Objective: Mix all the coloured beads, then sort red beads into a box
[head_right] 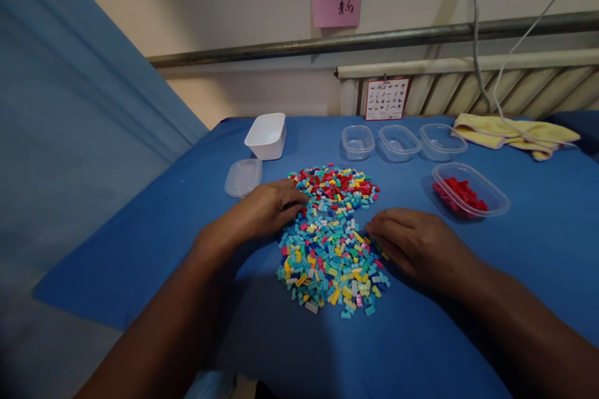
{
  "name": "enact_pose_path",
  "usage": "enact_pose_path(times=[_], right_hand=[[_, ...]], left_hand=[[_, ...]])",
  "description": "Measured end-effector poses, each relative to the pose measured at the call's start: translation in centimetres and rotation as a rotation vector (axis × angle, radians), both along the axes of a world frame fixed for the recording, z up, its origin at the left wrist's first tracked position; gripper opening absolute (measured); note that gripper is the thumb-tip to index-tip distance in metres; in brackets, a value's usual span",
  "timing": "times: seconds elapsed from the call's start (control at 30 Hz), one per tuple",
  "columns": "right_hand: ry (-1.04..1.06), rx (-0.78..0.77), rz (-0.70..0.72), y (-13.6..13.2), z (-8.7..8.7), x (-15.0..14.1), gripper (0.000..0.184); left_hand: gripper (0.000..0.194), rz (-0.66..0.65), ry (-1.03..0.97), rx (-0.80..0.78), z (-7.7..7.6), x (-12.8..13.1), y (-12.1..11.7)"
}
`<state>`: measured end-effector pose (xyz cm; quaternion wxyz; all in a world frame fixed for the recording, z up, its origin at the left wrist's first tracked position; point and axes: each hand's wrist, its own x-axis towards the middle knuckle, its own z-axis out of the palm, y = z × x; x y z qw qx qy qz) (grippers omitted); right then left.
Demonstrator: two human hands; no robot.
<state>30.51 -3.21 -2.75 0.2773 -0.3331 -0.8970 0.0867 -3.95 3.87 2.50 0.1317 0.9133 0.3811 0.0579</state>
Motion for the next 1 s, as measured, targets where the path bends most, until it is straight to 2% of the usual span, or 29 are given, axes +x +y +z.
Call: enact_pose_path(times=[0.13, 0.37, 0.67, 0.87, 1.0], right_hand=[[-0.025, -0.003, 0.007, 0.0, 0.1, 0.0, 0.021], [-0.005, -0.028, 0.004, -0.1, -0.1, 0.1, 0.021], [-0.031, -0.005, 0.030, 0.0, -0.5, 0.2, 0.022], [-0.035, -0.013, 0.040, 0.0, -0.1, 0.0, 0.020], [-0.032, -0.012, 0.040, 0.0, -0.1, -0.1, 0.020]], left_hand=[[0.024, -0.084, -0.019, -0.041, -0.4, 0.0, 0.1], [0.017, -0.028, -0.021, -0.119, 0.0, -0.4, 0.1], [0.011, -0.028, 0.016, -0.150, 0.7, 0.0, -0.5], [0.015, -0.052, 0.008, -0.084, 0.8, 0.0, -0.6], [0.013, -0.070, 0.007, -0.111, 0.7, 0.2, -0.8]])
